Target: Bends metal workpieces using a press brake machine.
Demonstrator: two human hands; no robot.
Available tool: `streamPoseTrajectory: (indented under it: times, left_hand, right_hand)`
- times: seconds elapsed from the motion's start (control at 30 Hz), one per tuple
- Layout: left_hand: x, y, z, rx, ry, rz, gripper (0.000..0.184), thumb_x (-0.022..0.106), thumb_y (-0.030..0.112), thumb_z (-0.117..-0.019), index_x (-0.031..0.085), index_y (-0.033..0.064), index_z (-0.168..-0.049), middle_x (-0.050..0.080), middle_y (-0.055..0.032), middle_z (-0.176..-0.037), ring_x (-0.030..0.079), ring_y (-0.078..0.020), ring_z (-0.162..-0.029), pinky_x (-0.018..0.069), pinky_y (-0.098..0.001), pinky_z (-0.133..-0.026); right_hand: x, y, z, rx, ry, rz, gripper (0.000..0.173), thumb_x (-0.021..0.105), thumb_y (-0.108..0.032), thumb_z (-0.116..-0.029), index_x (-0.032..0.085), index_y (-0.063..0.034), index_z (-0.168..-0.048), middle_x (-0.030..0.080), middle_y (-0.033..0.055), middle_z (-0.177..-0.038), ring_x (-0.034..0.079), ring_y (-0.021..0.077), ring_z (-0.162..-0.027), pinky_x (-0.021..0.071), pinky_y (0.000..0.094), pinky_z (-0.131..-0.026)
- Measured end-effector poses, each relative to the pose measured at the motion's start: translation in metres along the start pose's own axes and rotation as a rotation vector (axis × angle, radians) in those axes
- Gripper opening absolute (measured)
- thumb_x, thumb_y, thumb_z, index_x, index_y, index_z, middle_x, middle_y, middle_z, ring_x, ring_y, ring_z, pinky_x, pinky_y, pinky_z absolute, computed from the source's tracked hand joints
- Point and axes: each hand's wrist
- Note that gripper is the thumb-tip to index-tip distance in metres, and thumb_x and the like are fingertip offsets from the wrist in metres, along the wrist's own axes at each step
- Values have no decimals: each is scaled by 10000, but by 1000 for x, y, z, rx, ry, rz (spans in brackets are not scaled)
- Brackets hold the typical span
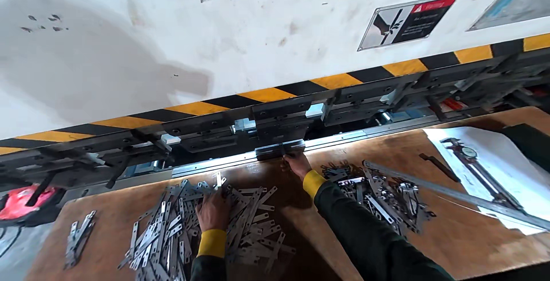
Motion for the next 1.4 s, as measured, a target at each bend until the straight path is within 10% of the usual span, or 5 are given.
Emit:
streamPoseTrajectory:
  times: [0.33, 0.5, 0.73, 1.17, 1.4]
  left_hand:
    - [-6, 4, 34, 65, 49, 230, 326, 671, 415, -965, 746, 175, -1173, 745, -40, -1141, 665, -261, -1144, 415, -578, -1081]
    - [-4, 5, 50, 97, 39, 585, 297, 724, 339, -950, 737, 95, -1119, 752, -60, -962, 727, -212, -890, 588, -492, -852]
    - [23, 16, 76, -54, -131, 1268, 277, 595, 175, -1044, 588, -35, -1224, 716, -136, -834, 668, -195, -600, 583, -348, -553]
    - [40, 36, 99, -52, -320, 1448, 315, 602, 105, -1023, 522, -31, -1296, 723, -187, -933, 708, -234, -680, 613, -372, -615]
    - [18, 66, 76, 122, -212, 1311, 281, 686, 135, -969, 624, -37, -1182, 719, -127, -957, 718, -205, -805, 628, -375, -722]
  right_hand:
    - [5, 1, 0, 0, -23, 8, 276, 542, -205, -1084, 635, 22, -1211, 736, 143, -950, 729, 203, -750, 607, 347, -702]
    - [5, 2, -3, -13, -16, -9, 262, 549, -183, -1080, 635, 39, -1190, 728, 152, -939, 731, 203, -746, 616, 348, -699]
    - [5, 3, -4, -12, 1, -7, 274, 561, -205, -1075, 640, 28, -1198, 734, 151, -937, 728, 208, -745, 608, 358, -706]
    - [2, -18, 7, 37, -5, -96, 264, 541, -235, -1086, 649, 1, -1137, 720, 101, -858, 675, 162, -678, 543, 298, -611]
    - [-1, 11, 71, 15, -140, -199, 577, 320, -478, -1124, 684, -31, -1143, 735, 101, -916, 703, 203, -787, 578, 366, -702]
Point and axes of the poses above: each hand's wrist, its own z-axis away from the middle knuckle, its own x-axis out of the palm, y = z × x
